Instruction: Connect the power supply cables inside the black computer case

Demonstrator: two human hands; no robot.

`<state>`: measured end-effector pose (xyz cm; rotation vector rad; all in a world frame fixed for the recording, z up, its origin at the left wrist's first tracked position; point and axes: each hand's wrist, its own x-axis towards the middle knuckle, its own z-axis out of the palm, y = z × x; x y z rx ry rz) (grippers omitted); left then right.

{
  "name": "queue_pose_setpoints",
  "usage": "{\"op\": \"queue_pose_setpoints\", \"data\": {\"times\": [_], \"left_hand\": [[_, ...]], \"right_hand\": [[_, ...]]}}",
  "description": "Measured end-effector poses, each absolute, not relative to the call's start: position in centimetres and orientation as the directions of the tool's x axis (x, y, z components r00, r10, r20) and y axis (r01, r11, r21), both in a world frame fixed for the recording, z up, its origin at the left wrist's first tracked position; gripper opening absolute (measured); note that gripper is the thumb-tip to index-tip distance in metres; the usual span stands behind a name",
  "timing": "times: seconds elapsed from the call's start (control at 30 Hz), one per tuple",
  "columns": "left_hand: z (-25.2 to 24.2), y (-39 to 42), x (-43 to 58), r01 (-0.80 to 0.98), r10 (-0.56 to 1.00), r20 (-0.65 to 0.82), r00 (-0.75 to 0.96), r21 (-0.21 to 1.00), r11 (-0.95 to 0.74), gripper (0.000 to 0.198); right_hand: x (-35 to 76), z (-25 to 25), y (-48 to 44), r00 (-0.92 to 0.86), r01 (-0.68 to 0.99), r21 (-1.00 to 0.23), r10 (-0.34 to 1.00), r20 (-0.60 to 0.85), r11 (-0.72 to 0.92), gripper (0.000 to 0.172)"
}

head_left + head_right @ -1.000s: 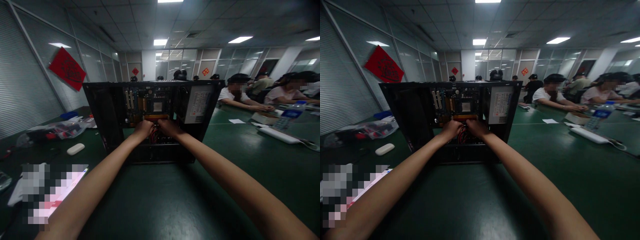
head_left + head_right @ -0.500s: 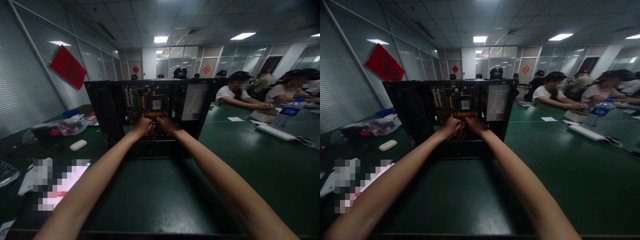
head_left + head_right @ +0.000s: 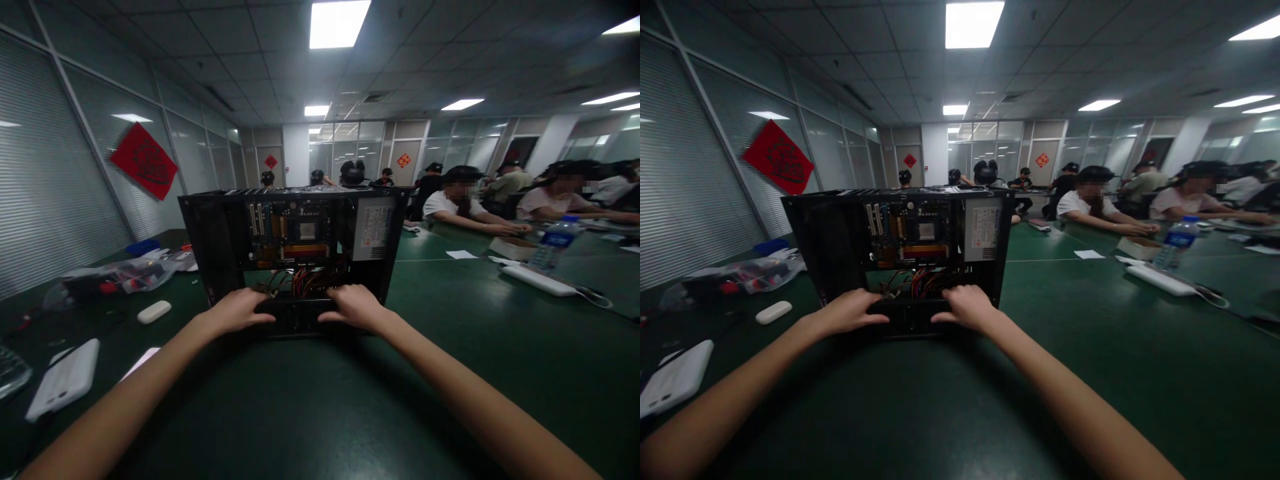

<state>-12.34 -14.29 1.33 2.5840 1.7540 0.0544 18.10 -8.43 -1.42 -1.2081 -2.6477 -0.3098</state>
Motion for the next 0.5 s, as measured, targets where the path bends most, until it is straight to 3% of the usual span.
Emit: {"op": "queue_pose_setpoints", "data": {"times": [0.1, 0.5], "left_hand": [[1.0, -14.1, -12.9, 0.944, 0.943, 0.038, 0.33, -0.032, -0.329, 0.045], [0.6, -15.3, -8.3, 0.97, 0.967, 0.125, 0.223, -0.127, -0.207, 0.048]], "right_hand": [[17.8, -1.7, -8.6, -0.615, 0.788, 0.198, 0.753, 0.235, 0.582, 0.06], [21.4, -2.1, -7.1, -0.684, 0.727, 0.268, 0.698, 0.21, 0.632, 0.051]]}}
